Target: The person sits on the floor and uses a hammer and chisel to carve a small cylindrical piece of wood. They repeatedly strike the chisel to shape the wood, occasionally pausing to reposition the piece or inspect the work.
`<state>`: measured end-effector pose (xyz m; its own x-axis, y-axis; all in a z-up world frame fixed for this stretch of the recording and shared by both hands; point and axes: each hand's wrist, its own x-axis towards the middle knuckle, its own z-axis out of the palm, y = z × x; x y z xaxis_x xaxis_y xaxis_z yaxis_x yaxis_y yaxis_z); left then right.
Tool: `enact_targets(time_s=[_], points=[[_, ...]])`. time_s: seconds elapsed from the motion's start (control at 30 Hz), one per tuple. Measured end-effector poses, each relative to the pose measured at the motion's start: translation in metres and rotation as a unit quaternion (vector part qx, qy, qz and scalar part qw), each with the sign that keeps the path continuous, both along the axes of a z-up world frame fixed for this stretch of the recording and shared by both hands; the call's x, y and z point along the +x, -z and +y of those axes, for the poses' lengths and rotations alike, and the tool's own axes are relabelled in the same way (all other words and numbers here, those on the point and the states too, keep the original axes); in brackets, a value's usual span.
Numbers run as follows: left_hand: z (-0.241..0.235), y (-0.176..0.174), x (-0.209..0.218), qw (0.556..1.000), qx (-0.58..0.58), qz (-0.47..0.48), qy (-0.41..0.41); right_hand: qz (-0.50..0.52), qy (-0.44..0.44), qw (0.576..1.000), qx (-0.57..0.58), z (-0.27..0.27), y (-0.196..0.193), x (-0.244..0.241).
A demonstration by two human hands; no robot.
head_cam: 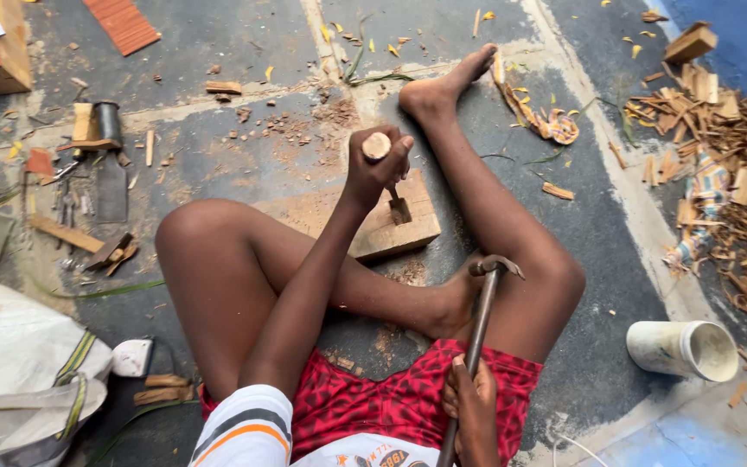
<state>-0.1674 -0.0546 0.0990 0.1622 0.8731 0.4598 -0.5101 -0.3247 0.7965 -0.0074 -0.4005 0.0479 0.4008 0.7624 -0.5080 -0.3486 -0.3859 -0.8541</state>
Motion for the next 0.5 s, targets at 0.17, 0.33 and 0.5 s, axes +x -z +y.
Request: enact_targets(time_s=[0.17, 0.33, 0.5], points=[[0.005, 0.009, 0.020, 0.998, -0.010, 0.060, -0.023, -0.002, -0.011, 1.000, -0.012, 0.009, -0.023, -0.003], [0.010, 0.015, 0.014, 0.971, -0.017, 0.237, -0.018, -0.004, -0.038, 0.999, 0.010, 0.025, -0.053, -0.011], [0.003, 0.033, 0.024, 0.989, -0.089, 0.115, 0.020, -0.041, -0.045, 0.996, 0.059, 0.049, -0.107, -0.019]])
